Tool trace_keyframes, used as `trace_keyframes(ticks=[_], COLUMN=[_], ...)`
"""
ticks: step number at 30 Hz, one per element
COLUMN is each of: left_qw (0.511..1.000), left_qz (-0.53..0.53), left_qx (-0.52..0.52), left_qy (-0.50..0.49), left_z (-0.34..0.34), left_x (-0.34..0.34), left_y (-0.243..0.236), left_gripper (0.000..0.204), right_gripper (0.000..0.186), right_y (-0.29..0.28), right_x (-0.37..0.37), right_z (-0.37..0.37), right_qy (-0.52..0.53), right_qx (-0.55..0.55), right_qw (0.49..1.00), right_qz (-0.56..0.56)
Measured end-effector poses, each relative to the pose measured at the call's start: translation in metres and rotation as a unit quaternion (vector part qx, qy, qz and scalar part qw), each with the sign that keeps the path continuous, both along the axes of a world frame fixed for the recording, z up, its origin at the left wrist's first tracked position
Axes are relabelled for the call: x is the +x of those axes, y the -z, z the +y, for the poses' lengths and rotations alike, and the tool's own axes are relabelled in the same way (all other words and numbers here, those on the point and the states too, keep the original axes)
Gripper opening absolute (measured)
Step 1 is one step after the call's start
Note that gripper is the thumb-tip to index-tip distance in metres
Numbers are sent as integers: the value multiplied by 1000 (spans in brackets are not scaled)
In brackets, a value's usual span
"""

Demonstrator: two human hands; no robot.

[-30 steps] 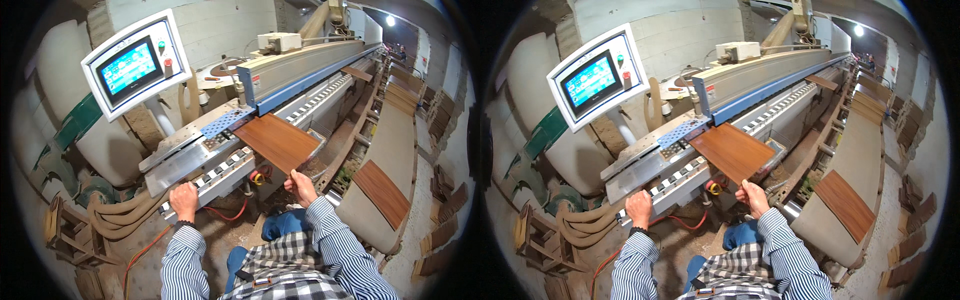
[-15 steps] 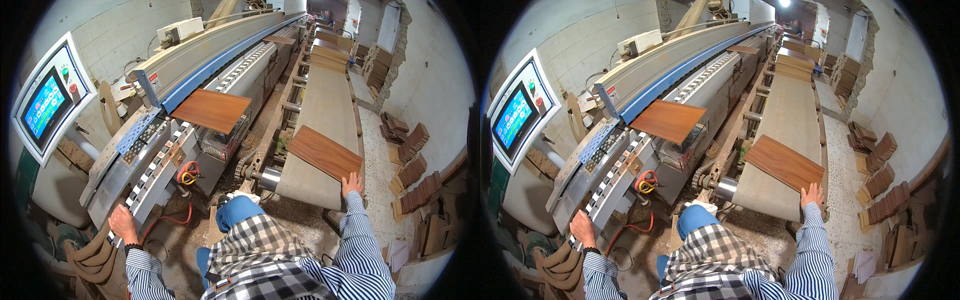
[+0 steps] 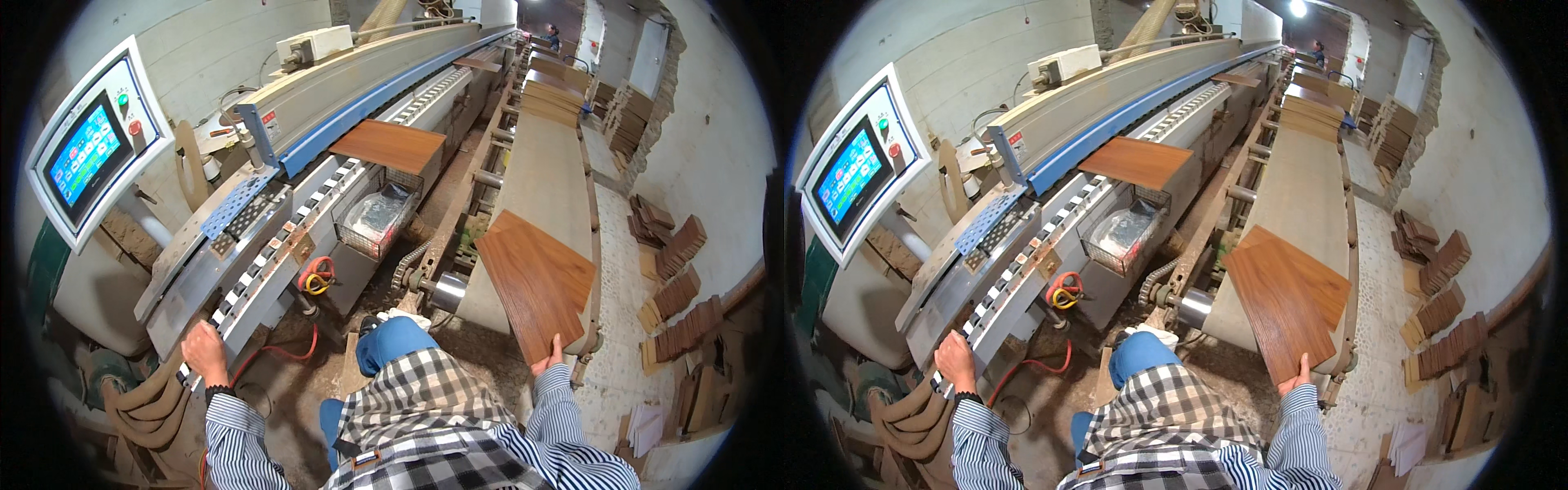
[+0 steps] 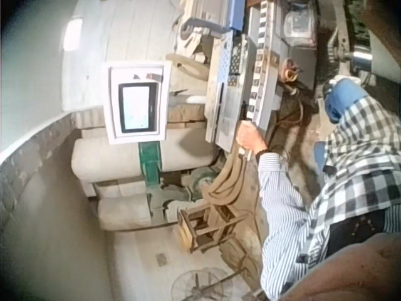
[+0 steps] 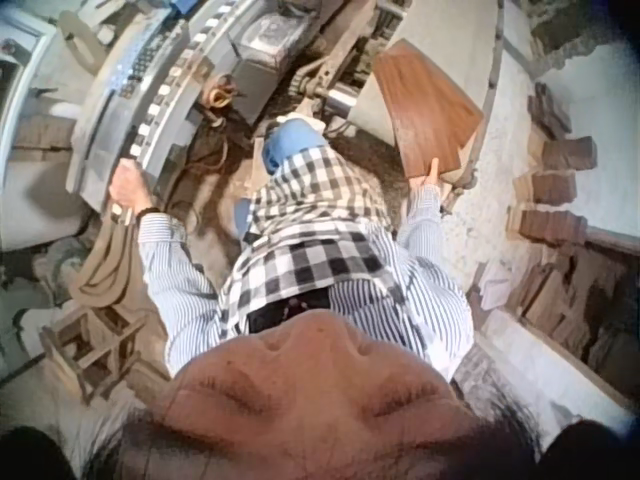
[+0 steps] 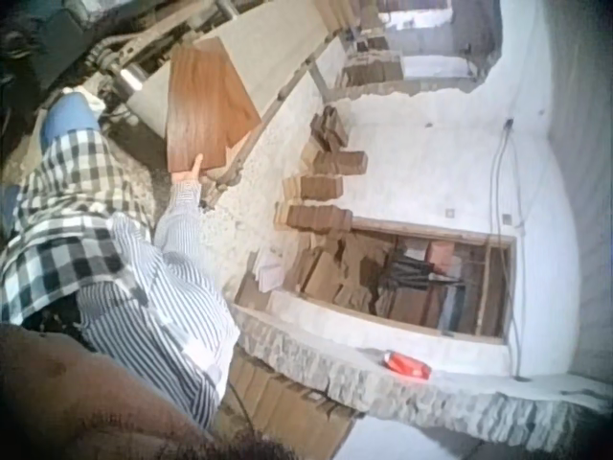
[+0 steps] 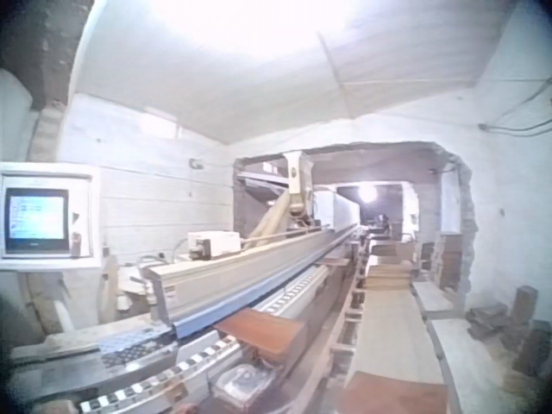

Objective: The person operates a belt sander in a workshop, repeatedly feeding rectangular wooden planks through the machine to smooth their surfaces. The person handles each plank individually, guiding it through the sander and placing the finished pieces onto a nearby stack.

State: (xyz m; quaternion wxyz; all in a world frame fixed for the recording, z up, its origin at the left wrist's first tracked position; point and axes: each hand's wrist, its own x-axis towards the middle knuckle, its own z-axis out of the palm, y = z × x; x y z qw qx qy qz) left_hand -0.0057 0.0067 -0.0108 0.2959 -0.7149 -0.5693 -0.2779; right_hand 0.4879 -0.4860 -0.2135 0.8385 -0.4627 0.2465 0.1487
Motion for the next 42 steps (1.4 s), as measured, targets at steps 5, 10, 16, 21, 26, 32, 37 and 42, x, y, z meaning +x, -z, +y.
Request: trace_keyframes(ticks=[5,10,16,21,26,32,37,42], left_qw=[1000,1000,999,998,998,998,998,998], left_qz=[18,1,-40,-51,-59,-54,-53,-50], left_qx=[12,-5,-25,-34,-27,-26,-41,-35], left_qy=[-17,-14,2,11,26,18,8,14], left_z=[4,0,-6,-9,-7,-7,-9,-6], left_x=[-2,7,4,4,8,3,4,5], left_y=[5,-5,-7,-13,-13,-10,-13,-9], left_gripper=[33,31,29,28,25,25,27,27], right_gripper=[59,53,58,60,49,46,52,47], right_y=[-17,-57,-113,-177,-179,-201,-214,-191], right_x=[-22,-53,-85,-132,-173,-224,-239,-255], right_z=[30,66,112,192,269,321,341,354], right_qy=[-106,-215,-362,-493,-588,-691,-798,-798], right_qx=[219,183,225,252,232,223,225,227], right_qw=[970,952,897,825,767,685,555,546], right_qz=[-2,-115,-116,-115,-108,-49,-64,-113])
